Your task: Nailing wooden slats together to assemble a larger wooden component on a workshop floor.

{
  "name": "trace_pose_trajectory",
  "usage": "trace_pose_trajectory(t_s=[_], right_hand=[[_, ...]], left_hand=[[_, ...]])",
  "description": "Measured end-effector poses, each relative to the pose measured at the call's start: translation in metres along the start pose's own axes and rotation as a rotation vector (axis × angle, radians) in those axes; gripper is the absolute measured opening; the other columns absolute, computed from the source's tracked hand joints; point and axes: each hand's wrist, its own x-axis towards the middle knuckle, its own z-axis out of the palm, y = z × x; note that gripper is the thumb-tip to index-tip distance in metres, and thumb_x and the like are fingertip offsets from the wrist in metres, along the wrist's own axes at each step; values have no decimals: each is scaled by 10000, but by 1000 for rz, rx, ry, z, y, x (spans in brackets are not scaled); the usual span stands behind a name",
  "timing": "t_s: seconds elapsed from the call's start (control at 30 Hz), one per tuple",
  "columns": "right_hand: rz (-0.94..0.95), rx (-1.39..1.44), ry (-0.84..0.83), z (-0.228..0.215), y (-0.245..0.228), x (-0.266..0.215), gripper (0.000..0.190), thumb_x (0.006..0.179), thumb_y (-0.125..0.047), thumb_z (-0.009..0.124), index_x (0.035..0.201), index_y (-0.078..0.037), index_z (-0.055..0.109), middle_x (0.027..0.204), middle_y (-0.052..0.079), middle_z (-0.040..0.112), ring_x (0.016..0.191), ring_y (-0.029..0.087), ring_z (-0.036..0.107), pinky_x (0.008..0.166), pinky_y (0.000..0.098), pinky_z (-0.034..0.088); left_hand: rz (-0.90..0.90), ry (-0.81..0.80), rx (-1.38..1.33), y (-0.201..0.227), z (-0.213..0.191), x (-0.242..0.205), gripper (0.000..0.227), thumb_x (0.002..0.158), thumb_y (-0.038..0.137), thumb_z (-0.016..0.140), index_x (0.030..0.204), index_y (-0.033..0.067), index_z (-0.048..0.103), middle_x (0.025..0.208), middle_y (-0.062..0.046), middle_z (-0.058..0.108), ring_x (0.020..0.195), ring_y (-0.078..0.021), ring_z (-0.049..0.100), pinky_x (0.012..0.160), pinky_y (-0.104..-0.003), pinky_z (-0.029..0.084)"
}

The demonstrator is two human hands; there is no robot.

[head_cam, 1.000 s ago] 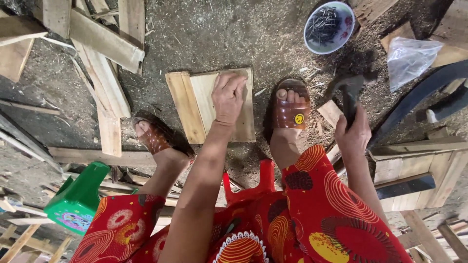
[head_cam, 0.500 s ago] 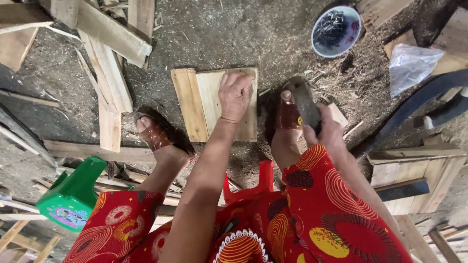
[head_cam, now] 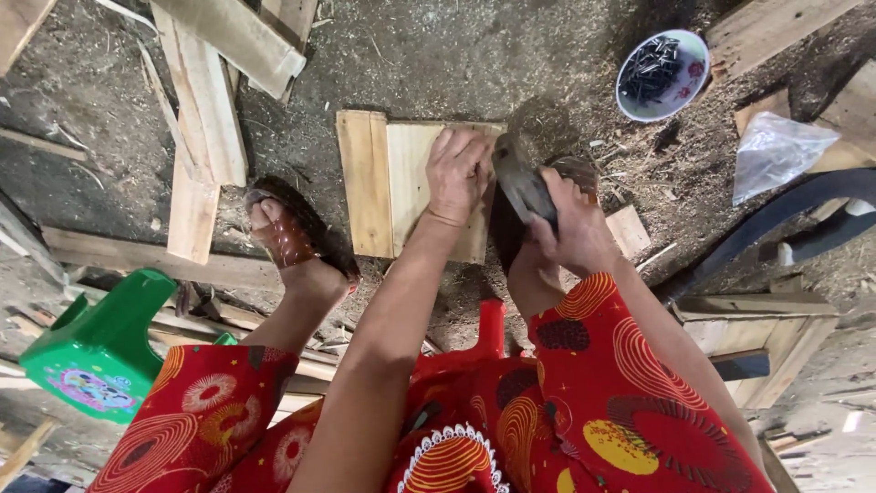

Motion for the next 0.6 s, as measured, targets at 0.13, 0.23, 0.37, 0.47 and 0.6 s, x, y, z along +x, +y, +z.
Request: trace_pose_trajectory(t_s=[0.13,0.23,0.37,0.47,0.6], right_hand=[[12,57,42,-12,-10,1,710,959,-401,535,1564,-96,324,978,277,655,885,524,679,809,622,536],[90,18,-39,-7,-7,-16,701,896,-453,512,1522,-200,318,988,167,606,877,475,684,829,594,554],[-5,-136,-6,10,3,2,681,962,-529,360,1515,-131,344,964,172,602,867,454,699,785,558,562],[60,25,24,-8,-13,-2,687,975,-477,470,1556,-145,314,892,239,638,826,526,684,801,601,548],[53,-1,12,-2,-6,-13,720,918,-483,449,1539,-159,285,1039,307,622,899,543,677,830,613,558]], left_hand=[[-3,19,19,2,2,3,135,973,183,657,874,153,743,801,-4,625,750,-251,607,747,-350,520],[3,31,19,7,0,8,180,1007,251,603,905,189,739,810,11,618,755,-241,598,773,-345,516],[11,2,40,9,-3,8,223,1017,238,540,878,155,693,794,1,594,733,-254,582,744,-353,507],[7,-1,53,3,2,2,133,973,160,654,860,151,723,769,-12,599,730,-263,606,739,-347,514],[4,22,53,-7,13,-5,151,980,194,610,875,194,719,782,14,586,739,-239,590,747,-343,505]])
